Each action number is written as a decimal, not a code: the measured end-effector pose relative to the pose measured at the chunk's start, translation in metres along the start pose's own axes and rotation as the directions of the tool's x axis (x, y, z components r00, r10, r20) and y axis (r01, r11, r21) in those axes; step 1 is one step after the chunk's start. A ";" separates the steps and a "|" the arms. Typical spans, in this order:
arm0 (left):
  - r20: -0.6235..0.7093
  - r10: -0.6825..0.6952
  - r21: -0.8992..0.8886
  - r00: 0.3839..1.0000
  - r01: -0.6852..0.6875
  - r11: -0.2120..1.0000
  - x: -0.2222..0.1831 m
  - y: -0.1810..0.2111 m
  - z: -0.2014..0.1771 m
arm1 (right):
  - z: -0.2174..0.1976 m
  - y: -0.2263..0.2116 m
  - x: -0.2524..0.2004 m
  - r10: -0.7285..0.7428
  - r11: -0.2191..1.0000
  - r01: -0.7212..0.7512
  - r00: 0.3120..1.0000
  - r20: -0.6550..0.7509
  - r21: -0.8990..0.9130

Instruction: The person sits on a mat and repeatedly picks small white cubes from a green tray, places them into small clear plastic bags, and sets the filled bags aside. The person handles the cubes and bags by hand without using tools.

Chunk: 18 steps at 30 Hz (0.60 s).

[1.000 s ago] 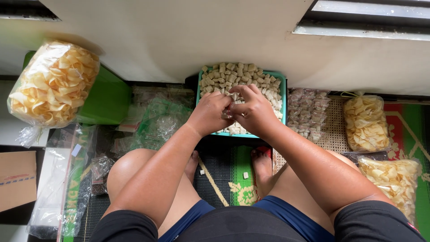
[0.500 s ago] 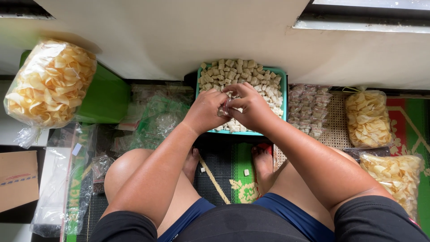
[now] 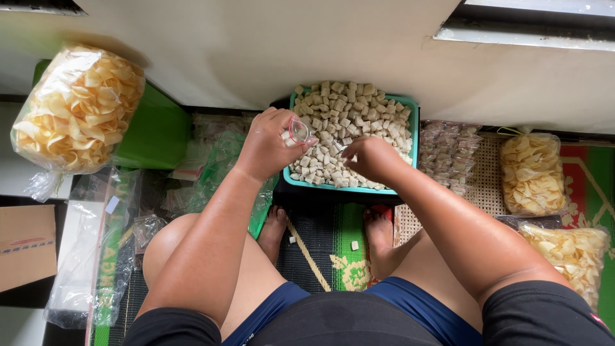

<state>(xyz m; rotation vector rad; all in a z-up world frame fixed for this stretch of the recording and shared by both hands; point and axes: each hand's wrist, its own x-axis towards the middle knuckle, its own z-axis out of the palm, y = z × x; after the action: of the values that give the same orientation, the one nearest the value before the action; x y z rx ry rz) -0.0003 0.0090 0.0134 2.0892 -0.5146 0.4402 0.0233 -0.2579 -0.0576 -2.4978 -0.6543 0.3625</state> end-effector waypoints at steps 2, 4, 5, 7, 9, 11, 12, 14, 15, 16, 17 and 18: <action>0.005 -0.011 -0.011 1.000 0.011 1.000 0.000 0.004 -0.006 | 0.012 0.002 -0.007 -0.048 0.996 0.055 0.995 0.086 -0.077; 0.009 -0.019 -0.023 1.000 0.019 1.000 0.002 0.003 -0.009 | 0.025 0.004 -0.011 -0.088 0.982 0.115 0.981 0.172 -0.150; 0.014 -0.017 -0.025 1.000 0.017 1.000 0.001 0.002 -0.009 | 0.032 0.006 -0.012 -0.128 0.962 0.175 0.967 0.222 -0.208; 0.016 -0.014 -0.027 1.000 0.014 1.000 0.002 0.001 -0.010 | 0.046 0.012 -0.014 -0.165 0.935 0.239 0.948 0.274 -0.264; 0.023 -0.014 -0.043 1.000 0.015 0.999 0.004 0.004 -0.011 | 0.061 0.020 -0.016 -0.221 0.898 0.309 0.933 0.286 -0.314; 0.026 -0.017 -0.038 1.000 0.018 0.999 0.002 0.001 -0.008 | 0.073 0.033 -0.012 -0.222 0.898 0.304 0.937 0.270 -0.318; 0.032 -0.022 -0.034 0.999 0.023 0.999 0.001 0.000 -0.007 | 0.079 0.039 -0.009 -0.222 0.899 0.299 0.941 0.254 -0.320; 0.041 -0.026 -0.035 0.999 0.028 0.999 0.002 0.003 -0.007 | 0.074 0.038 -0.006 -0.227 0.910 0.296 0.942 0.247 -0.291; 0.055 -0.033 -0.038 0.998 0.035 0.999 0.001 0.004 -0.007 | 0.073 0.038 -0.007 -0.228 0.922 0.289 0.943 0.241 -0.259; 0.057 -0.033 -0.040 0.998 0.035 0.999 0.001 0.005 -0.006 | 0.071 0.038 -0.005 -0.226 0.922 0.287 0.944 0.241 -0.259; 0.053 -0.020 -0.039 0.998 0.022 0.999 0.000 0.005 -0.007 | 0.070 0.036 -0.002 -0.184 0.962 0.213 0.968 0.173 -0.169; 0.050 -0.007 -0.038 0.999 0.009 0.999 -0.001 0.006 -0.007 | 0.069 0.035 0.001 -0.132 0.987 0.141 0.985 0.110 -0.072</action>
<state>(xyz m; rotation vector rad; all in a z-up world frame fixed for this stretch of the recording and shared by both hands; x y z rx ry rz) -0.0047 0.0123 0.0211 2.0689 -0.5395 0.3718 0.0116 -0.2536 -0.1343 -2.5043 -0.8935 0.4267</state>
